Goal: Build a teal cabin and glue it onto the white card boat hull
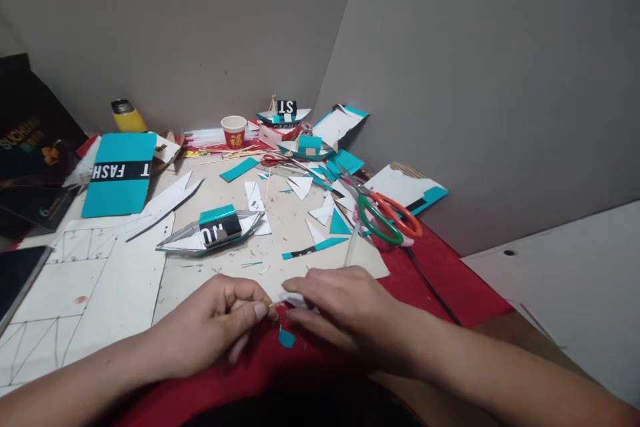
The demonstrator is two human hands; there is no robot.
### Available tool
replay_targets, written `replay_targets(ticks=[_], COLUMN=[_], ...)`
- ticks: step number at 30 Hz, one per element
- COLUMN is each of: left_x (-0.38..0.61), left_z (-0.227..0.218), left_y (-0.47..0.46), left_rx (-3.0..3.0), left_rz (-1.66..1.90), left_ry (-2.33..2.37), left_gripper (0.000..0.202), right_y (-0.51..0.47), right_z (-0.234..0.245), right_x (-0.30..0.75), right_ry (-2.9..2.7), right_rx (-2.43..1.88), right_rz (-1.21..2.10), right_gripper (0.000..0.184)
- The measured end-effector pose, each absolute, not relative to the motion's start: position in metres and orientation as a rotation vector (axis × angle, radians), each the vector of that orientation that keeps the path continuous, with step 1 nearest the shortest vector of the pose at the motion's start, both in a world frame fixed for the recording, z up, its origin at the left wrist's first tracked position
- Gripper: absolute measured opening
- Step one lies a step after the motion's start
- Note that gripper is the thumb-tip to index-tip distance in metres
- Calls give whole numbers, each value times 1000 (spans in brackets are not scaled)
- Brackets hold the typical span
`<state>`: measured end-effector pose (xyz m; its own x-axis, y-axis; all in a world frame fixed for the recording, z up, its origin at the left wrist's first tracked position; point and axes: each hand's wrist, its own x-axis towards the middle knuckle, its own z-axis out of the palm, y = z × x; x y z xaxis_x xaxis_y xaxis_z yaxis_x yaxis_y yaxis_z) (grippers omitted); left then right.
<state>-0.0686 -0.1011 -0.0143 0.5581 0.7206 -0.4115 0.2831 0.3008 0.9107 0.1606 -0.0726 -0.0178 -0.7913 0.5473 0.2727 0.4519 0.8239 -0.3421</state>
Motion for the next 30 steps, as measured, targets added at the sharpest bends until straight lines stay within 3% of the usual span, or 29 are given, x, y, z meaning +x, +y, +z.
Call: replay_targets(ticks=[8, 21, 27, 30], left_x=[-67, -65, -63, -64], left_z=[-19, -31, -46, -49], left_y=[-100, -111, -110, -110], left_rx=[1225, 1284, 1290, 1366], left_rz=[341, 414, 504, 589], left_ry=[1043, 1150, 1259, 1232], left_gripper=[39, 32, 60, 63], right_y=[-83, -81, -83, -84], right_z=[-36, -52, -66, -63], right_x=[139, 127, 113, 111], right_ry=[-2668, -2789, -2403, -2381], right_rx=[-586, -486, -540, -586], right_rz=[-58, -44, -205, -229], right_gripper=[19, 15, 30, 32])
